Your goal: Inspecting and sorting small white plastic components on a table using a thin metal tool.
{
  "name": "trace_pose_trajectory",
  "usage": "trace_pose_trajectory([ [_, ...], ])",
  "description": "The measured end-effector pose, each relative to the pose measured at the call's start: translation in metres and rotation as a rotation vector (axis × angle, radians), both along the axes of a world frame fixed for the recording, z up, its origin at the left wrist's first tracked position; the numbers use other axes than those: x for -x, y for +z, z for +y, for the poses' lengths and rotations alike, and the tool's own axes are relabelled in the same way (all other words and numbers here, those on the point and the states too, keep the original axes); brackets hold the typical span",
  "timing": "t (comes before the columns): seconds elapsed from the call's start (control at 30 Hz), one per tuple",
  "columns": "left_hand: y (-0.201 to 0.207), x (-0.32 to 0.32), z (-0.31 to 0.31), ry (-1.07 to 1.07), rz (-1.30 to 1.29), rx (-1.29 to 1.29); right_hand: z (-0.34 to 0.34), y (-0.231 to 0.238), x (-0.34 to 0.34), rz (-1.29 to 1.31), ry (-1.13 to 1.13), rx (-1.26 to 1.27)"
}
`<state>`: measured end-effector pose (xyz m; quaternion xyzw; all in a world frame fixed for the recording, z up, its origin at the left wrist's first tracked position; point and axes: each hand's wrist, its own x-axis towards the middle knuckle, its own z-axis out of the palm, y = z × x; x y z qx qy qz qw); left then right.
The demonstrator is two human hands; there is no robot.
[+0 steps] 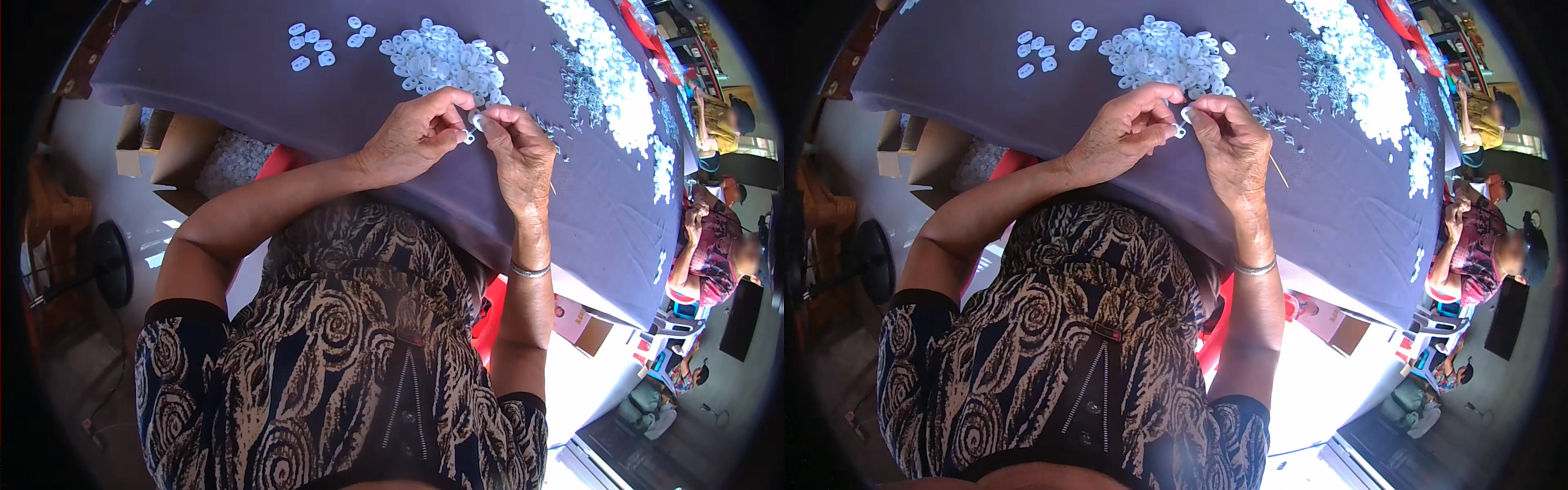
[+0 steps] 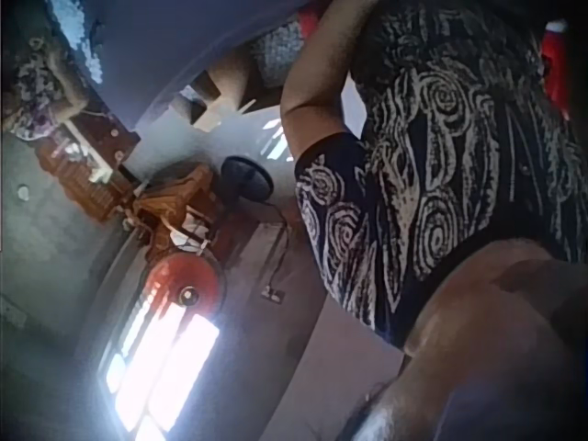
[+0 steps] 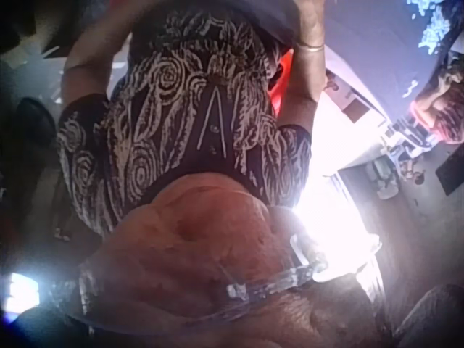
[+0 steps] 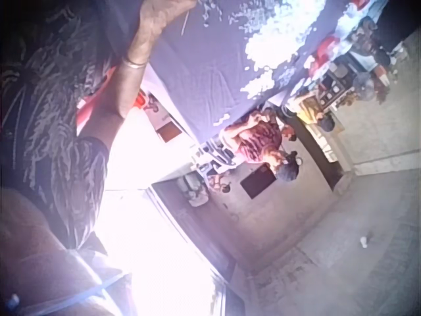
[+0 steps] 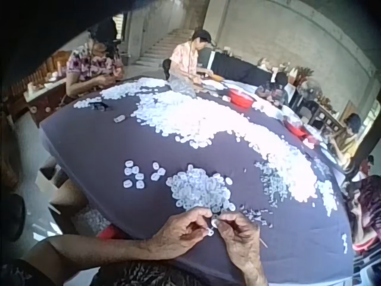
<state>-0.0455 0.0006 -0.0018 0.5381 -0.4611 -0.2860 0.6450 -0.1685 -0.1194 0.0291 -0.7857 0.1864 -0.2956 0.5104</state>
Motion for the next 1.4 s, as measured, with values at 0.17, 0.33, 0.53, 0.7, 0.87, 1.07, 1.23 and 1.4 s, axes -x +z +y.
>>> trace_pose_trajectory([
  [0.17, 0.0, 0.0, 0.001, 0.006, -0.016, -0.005, 0.0, 0.0, 0.0, -0.014, 0.007, -0.004],
  [0.33, 0.0, 0.0, 0.001, -0.004, 0.008, 0.017, -0.001, -0.001, 0.0, -0.011, 0.015, -0.001],
  [0.53, -0.004, 0.0, -0.001, 0.004, 0.003, 0.018, 0.0, -0.004, -0.001, -0.02, 0.016, -0.006],
  [0.7, -0.003, 0.001, 0.0, 0.003, 0.012, 0.006, 0.001, -0.003, 0.0, 0.033, 0.062, 0.021],
  [0.87, -0.002, 0.0, 0.001, 0.012, -0.002, -0.005, 0.001, -0.007, 0.0, 0.054, 0.102, 0.002],
  [1.07, -0.001, -0.003, 0.001, -0.019, 0.091, -0.009, 0.0, -0.007, 0.002, 0.034, 0.132, 0.022],
  [1.23, 0.009, -0.009, 0.004, -0.082, 0.234, -0.095, 0.003, -0.001, 0.002, 0.119, 0.105, 0.184],
  [1.4, 0.009, -0.012, 0.003, -0.101, 0.201, -0.136, 0.005, 0.001, 0.002, 0.095, 0.088, 0.298],
])
